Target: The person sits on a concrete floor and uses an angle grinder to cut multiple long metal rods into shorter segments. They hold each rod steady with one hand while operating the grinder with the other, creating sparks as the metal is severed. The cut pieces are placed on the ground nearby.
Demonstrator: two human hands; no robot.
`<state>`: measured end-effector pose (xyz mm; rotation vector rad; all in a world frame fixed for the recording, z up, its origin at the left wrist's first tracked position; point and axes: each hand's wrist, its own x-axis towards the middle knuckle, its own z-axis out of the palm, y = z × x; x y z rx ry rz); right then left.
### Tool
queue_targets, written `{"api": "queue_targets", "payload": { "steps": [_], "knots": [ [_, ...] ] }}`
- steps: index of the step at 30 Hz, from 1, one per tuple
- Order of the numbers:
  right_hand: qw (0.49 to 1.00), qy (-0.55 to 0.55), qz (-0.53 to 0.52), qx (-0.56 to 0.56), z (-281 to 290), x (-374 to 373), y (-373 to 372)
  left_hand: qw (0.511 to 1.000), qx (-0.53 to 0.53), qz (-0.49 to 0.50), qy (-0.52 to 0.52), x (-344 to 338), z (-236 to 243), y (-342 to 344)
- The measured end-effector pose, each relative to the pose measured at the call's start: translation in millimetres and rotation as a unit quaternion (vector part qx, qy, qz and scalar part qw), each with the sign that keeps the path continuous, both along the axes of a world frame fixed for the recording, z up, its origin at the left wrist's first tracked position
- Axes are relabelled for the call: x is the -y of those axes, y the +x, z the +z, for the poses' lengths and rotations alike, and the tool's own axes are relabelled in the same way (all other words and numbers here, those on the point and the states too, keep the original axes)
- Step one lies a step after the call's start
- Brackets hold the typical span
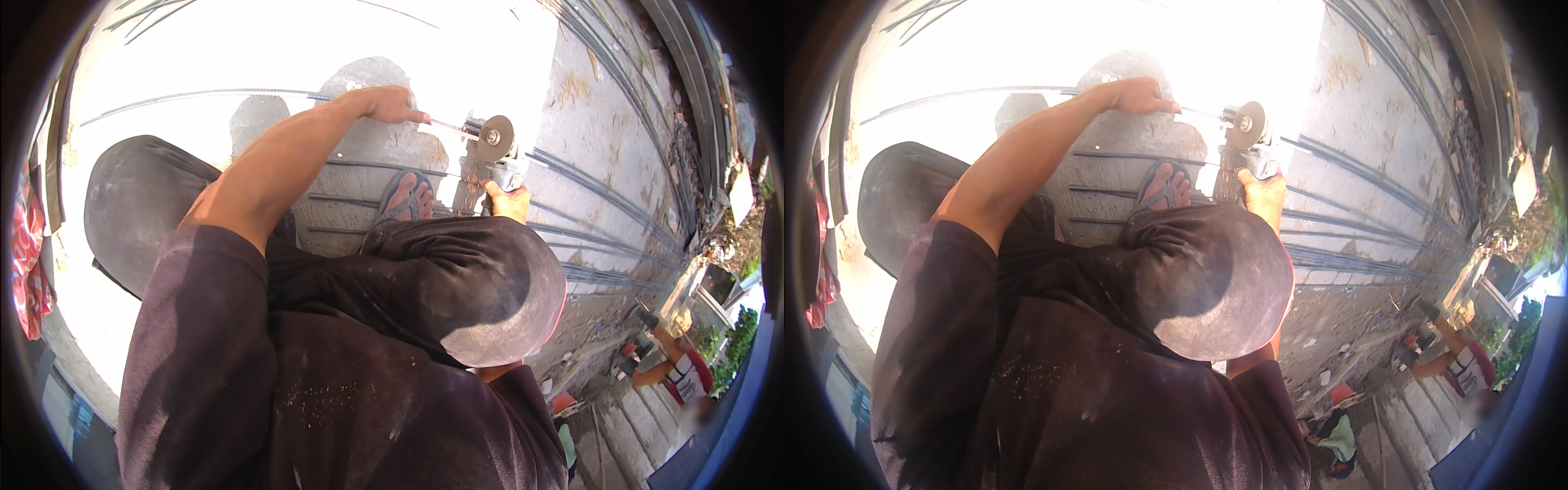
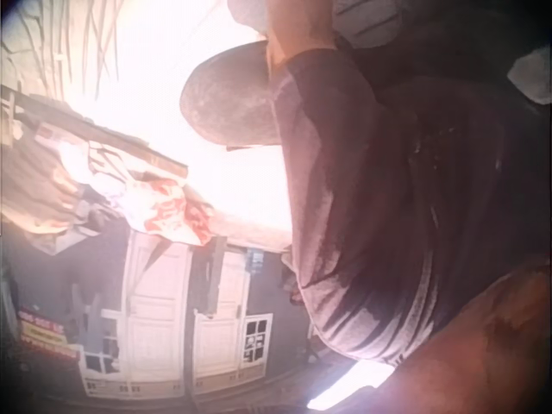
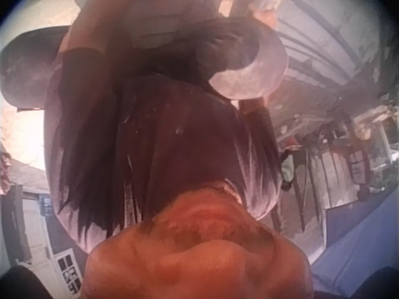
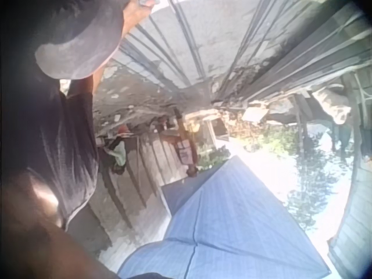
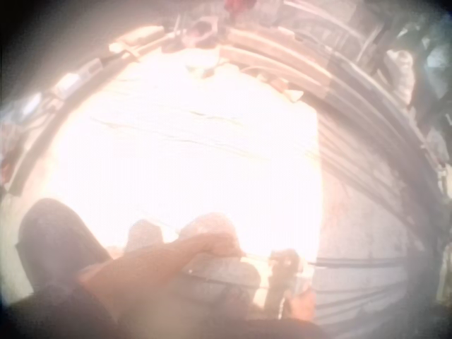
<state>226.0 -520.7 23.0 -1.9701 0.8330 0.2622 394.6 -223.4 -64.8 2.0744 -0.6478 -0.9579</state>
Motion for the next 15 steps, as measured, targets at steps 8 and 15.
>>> {"api": "queue_targets", "payload": {
  "steps": [8,15],
  "knots": [
    [1.000,-0.024,0.014,0.007,0.1,-4.6,1.0,0.991,-0.120,-0.005,0.065,-0.7,-5.2,7.3],
    [0.999,-0.034,0.002,0.005,-11.6,4.9,-9.4,0.964,-0.250,0.009,0.089,-2.1,23.6,0.6]
  ]
}}
